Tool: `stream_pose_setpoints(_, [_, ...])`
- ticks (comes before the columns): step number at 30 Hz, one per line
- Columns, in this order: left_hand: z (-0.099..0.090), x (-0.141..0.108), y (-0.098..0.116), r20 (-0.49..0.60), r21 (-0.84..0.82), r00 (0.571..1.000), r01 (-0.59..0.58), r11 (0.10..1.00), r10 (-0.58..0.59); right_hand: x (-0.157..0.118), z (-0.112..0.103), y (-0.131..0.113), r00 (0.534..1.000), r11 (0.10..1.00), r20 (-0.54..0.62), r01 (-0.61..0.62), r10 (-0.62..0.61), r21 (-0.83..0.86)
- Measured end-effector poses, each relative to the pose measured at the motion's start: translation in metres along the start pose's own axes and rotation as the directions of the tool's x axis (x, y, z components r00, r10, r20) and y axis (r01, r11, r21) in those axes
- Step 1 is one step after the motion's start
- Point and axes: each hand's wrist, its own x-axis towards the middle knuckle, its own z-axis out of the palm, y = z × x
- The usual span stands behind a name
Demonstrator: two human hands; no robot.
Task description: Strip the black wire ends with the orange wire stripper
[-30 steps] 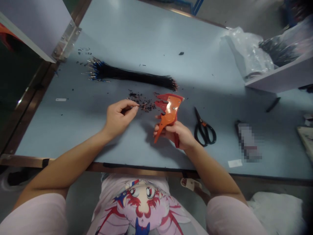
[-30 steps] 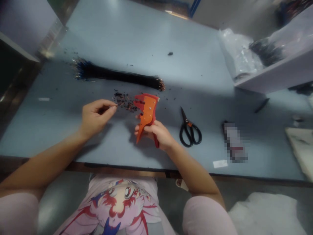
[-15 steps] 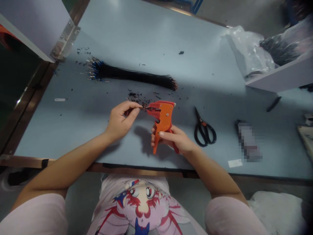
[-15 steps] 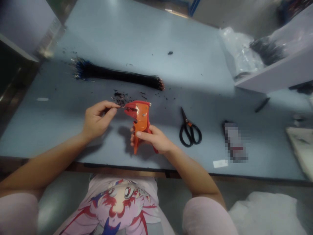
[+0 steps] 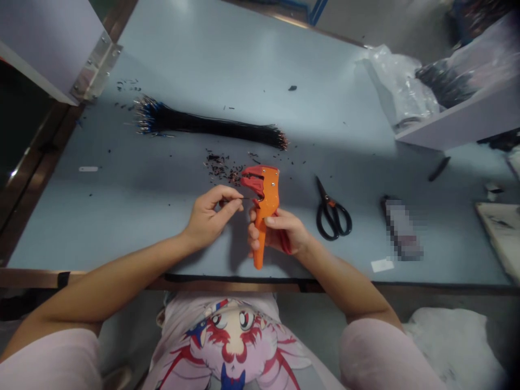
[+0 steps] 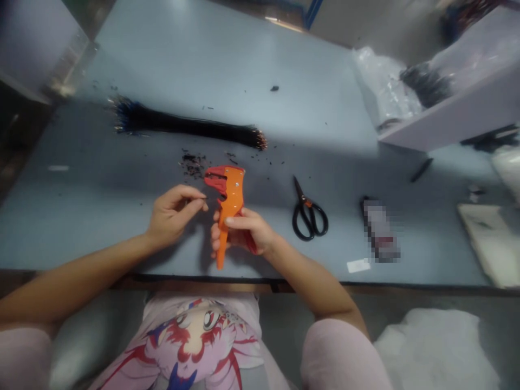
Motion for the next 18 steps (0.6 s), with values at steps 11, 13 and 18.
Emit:
stream_pose_setpoints(11, [0.0078,-0.0028,-0.0019,0.080,-0.049,0.992,0.097,0.994,-0.093,0.0007,0.0024,0.0058,0.998,0.999,0.046,-0.046,0.047,-0.017])
stream_pose_setpoints(13, [0.0085,-0.0035,-0.0031,0.091,-0.066,0.992,0.094,0.993,-0.088,0.0008,0.0030,0.0060,0.998,0.999,0.048,-0.043,0.044,-0.023])
stream_pose_setpoints(18, [0.0084,-0.0043,-0.0045,0.094,-0.062,0.994,0.061,0.996,-0.055,0.0014,0.0040,0.0075,0.999,1.000,0.028,-0.015,0.015,-0.028])
